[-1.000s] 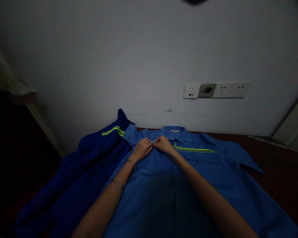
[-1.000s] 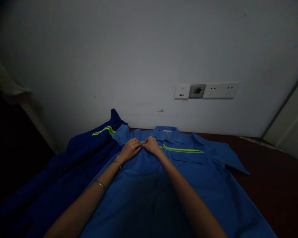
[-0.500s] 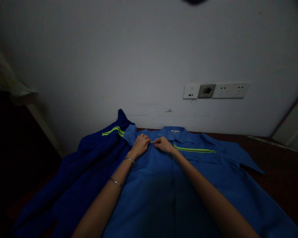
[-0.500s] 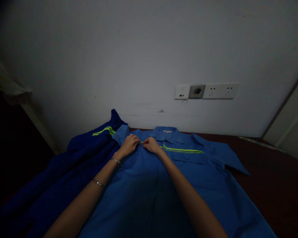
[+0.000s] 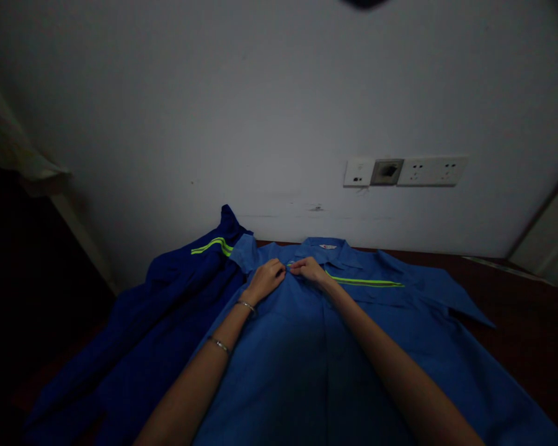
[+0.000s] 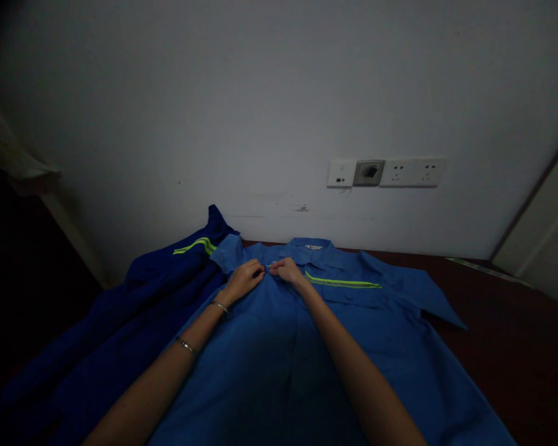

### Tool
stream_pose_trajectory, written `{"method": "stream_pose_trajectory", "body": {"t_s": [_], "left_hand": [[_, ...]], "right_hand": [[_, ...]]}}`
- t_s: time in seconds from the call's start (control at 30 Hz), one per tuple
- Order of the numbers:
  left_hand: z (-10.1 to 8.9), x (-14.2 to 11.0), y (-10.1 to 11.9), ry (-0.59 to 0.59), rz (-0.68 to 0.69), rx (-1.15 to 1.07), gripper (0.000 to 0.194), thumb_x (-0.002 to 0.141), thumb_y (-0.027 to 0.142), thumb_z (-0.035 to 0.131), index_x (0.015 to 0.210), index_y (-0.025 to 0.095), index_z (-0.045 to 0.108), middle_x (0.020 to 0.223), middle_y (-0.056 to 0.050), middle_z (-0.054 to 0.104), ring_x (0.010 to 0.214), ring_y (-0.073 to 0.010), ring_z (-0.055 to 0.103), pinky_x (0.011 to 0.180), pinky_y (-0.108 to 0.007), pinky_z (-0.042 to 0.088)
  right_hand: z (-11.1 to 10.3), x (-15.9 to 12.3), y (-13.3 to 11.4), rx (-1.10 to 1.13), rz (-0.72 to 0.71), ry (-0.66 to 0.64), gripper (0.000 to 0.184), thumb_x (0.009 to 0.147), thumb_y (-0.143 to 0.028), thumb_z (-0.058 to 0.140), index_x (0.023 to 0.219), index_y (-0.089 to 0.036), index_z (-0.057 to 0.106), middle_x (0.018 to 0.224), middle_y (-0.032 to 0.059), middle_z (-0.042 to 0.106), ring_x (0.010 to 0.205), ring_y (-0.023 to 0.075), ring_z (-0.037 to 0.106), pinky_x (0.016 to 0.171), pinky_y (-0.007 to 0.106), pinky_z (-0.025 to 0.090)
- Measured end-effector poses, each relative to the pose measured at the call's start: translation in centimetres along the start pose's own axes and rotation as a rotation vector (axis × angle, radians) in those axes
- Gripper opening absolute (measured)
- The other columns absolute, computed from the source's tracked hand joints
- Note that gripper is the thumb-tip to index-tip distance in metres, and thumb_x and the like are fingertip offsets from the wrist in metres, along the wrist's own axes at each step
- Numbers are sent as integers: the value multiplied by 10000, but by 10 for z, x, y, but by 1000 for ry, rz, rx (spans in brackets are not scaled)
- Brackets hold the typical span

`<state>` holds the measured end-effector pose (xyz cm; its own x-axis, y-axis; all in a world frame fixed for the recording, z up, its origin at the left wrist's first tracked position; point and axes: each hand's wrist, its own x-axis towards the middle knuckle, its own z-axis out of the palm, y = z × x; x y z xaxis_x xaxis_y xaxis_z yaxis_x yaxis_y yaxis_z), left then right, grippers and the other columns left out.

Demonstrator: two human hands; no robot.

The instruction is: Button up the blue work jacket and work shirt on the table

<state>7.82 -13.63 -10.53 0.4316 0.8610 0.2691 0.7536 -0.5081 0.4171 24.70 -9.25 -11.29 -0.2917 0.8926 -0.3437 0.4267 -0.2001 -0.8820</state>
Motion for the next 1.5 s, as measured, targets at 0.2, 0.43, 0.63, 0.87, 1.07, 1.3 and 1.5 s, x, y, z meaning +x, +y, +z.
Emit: {"method": "stream_pose_trajectory", "body": {"t_s": [0.2,0.43,0.63,0.87,1.07,1.3,1.5], "left_hand": [[11,-3,3,87,-31,-107,122,857,176,428,829,168,547,837,-23,543,822,-133,523,767,-257,431],[24,-4,5,185,-79,-134,138,866,184,416,847,164,551,847,-31,546,808,-136,533,759,-271,447],[33,-6,1,222,-5,-31,187,884,196,383,866,154,564,851,-52,560,822,-150,538,766,-296,464],[35,-5,-1,183,72,158,202,885,185,373,843,142,566,818,-67,566,801,-166,540,722,-299,477],[35,-6,-1,208,55,76,173,883,187,384,842,151,548,811,-55,566,794,-158,542,737,-299,476],[38,-7,-1,291,49,25,186,888,184,367,847,149,545,813,-61,566,793,-162,543,745,-314,479],[39,-5,-1,281,100,48,207,889,182,362,845,145,561,818,-67,581,797,-165,550,743,-322,490]], "right_hand": [[0,-3,-2,68,25,-19,203,630,-145,590,776,-80,715,684,51,672,587,121,549,612,223,422],[0,-3,-3,148,21,-17,148,610,-130,586,690,-91,705,630,35,647,554,105,517,583,210,402],[4,3,1,213,61,0,106,564,-107,571,585,-89,673,561,33,620,512,101,497,542,210,403],[7,7,7,210,64,21,81,540,-81,552,510,-96,626,466,11,565,448,83,442,466,192,363],[7,8,8,214,78,30,72,537,-84,568,478,-104,605,422,6,537,422,90,440,437,196,351],[8,6,4,235,71,48,61,546,-88,573,510,-97,621,503,33,592,475,102,478,479,208,375],[10,7,4,218,88,73,72,536,-82,559,470,-108,570,437,-5,520,427,72,404,443,194,310]]}}
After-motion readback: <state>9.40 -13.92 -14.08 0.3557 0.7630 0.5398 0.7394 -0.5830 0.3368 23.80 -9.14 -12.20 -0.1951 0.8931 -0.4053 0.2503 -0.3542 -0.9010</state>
